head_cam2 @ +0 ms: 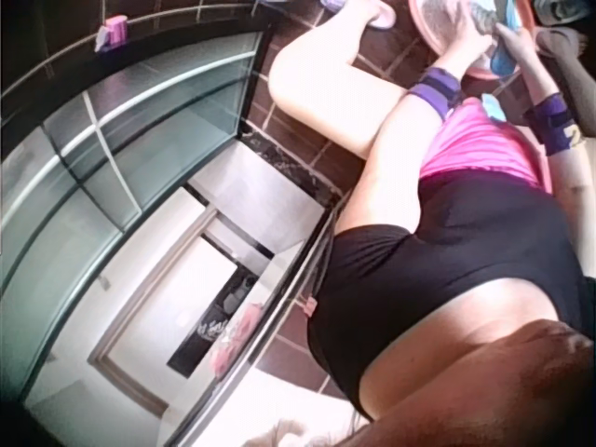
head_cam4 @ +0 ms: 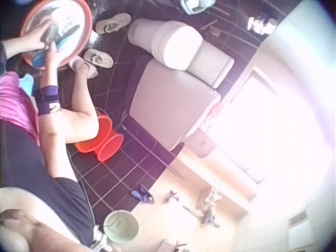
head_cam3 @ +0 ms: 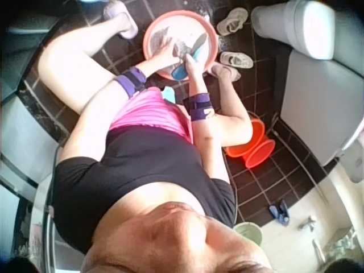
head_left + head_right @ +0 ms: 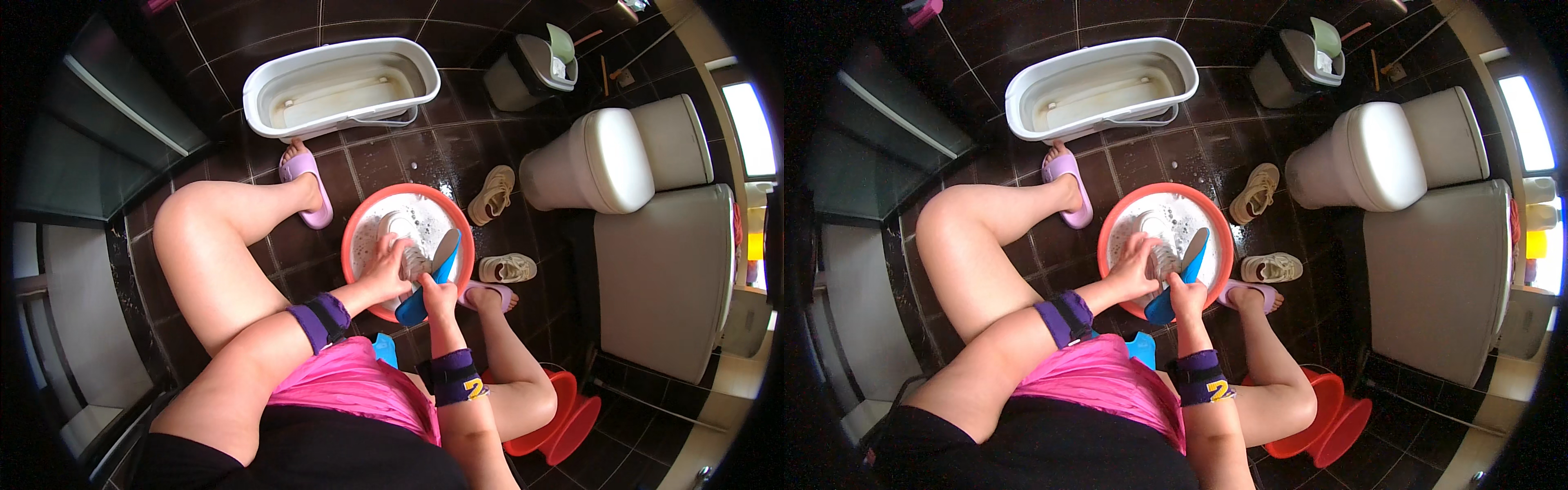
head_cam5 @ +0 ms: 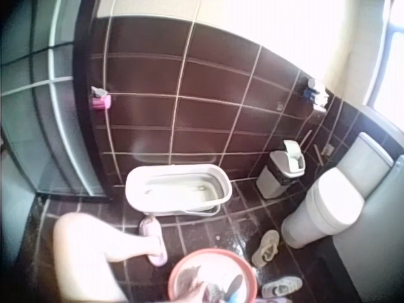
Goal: The person cleans a shoe by scrubbing it with a brush in a bucket of soapy water, then rinses it in a separate bucket of water and wipes it.
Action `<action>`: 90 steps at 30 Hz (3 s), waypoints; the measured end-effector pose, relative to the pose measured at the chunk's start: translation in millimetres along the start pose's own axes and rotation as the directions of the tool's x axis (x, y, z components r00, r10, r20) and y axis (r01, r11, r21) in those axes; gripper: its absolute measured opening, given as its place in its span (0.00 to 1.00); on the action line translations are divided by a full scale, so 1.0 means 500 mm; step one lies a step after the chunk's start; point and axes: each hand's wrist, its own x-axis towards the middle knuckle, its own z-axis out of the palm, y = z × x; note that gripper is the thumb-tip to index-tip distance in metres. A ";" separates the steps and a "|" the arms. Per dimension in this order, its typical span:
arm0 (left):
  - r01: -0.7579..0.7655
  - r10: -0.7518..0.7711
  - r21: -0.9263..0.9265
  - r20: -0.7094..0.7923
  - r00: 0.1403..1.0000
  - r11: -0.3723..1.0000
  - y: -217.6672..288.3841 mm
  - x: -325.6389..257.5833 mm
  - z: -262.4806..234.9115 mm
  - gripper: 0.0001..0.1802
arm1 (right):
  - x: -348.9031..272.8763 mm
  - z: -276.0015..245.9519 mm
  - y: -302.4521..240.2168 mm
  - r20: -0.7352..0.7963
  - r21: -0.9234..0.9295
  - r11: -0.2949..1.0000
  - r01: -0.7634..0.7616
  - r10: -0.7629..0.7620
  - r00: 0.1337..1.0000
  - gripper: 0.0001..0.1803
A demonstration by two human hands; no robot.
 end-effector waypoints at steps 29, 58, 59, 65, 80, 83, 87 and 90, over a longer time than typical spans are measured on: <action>-0.178 0.078 0.446 0.234 0.969 0.877 0.078 0.058 0.085 0.24 | 0.075 -0.094 0.141 0.313 0.193 0.978 0.075 -0.134 0.940 0.22; -0.515 0.293 0.459 0.471 0.832 0.724 0.161 0.147 0.139 0.13 | 0.164 -0.276 0.173 0.538 0.376 0.899 -0.225 -0.015 0.843 0.18; -0.505 0.312 0.476 0.428 0.848 0.720 0.161 0.143 0.133 0.12 | 0.163 -0.282 0.165 0.550 0.439 0.865 -0.244 -0.043 0.834 0.20; -0.317 0.223 0.566 0.231 0.947 0.761 0.133 0.127 0.088 0.10 | 0.092 -0.276 0.085 0.519 0.257 0.963 0.086 -0.212 0.828 0.39; -0.179 0.133 0.572 0.121 0.984 0.801 -0.046 0.048 -0.035 0.09 | -0.018 -0.084 -0.031 0.642 -0.576 0.602 0.553 -0.085 0.762 0.38; -0.175 0.149 0.573 0.091 0.985 0.800 -0.088 0.048 -0.085 0.09 | -0.049 -0.014 -0.095 0.640 -0.602 0.555 0.574 -0.093 0.762 0.26; -0.166 0.140 0.575 0.091 0.986 0.801 -0.144 0.061 -0.152 0.09 | -0.051 0.095 -0.175 0.699 -0.529 0.476 0.702 -0.224 0.679 0.21; -0.107 0.088 0.536 0.060 0.994 0.837 -0.169 0.061 -0.181 0.09 | -0.035 0.163 -0.185 0.668 -0.633 0.382 0.673 -0.170 0.725 0.20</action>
